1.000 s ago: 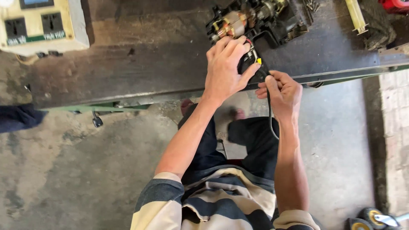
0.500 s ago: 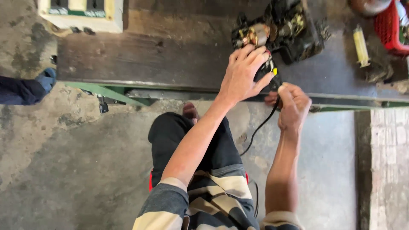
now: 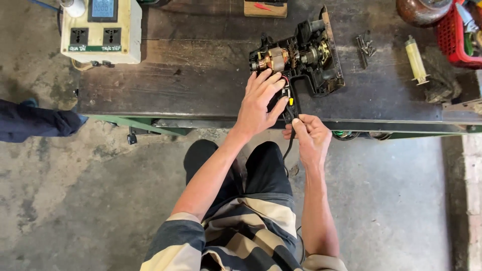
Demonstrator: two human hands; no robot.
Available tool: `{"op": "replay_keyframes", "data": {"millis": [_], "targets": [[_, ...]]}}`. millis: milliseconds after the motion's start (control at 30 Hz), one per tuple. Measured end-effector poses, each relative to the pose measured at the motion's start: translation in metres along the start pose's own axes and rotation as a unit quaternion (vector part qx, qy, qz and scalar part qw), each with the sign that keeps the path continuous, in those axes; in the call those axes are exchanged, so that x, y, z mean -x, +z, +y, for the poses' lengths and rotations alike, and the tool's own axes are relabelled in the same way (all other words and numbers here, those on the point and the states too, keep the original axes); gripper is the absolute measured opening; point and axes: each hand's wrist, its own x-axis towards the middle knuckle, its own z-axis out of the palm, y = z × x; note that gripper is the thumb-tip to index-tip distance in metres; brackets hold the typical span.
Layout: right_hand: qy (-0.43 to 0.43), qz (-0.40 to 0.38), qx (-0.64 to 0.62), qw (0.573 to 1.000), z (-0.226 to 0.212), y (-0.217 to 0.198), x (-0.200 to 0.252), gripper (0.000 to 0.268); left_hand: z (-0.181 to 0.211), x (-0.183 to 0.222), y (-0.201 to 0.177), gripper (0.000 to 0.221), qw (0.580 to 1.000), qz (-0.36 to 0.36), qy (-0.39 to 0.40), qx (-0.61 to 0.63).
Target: Repairing and inspecting the internal components and wiring of an electric motor assembly on a workbench.
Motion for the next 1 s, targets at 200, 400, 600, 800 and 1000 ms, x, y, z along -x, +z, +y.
{"op": "replay_keyframes", "data": {"millis": [200, 400, 600, 800, 1000], "targets": [[0.002, -0.023, -0.004, 1.000, 0.019, -0.014, -0.013, 0.017, 0.003, -0.005, -0.011, 0.041, 0.999, -0.015, -0.008, 0.035], [-0.010, -0.038, 0.048, 0.998, -0.011, -0.013, -0.031, 0.037, -0.002, -0.007, -0.017, 0.043, 0.998, -0.032, -0.010, 0.052], [-0.063, -0.047, 0.100, 0.992, -0.014, -0.007, -0.050, 0.015, -0.003, -0.007, -0.017, 0.042, 0.997, -0.032, -0.031, 0.058], [-0.069, -0.062, 0.116, 0.989, -0.022, 0.009, -0.059, 0.015, 0.000, -0.009, -0.014, 0.038, 0.997, -0.022, -0.061, 0.037], [-0.067, -0.065, 0.109, 0.990, -0.021, 0.018, -0.067, 0.014, 0.003, -0.008, -0.008, 0.028, 0.998, -0.006, -0.047, -0.031]]}}
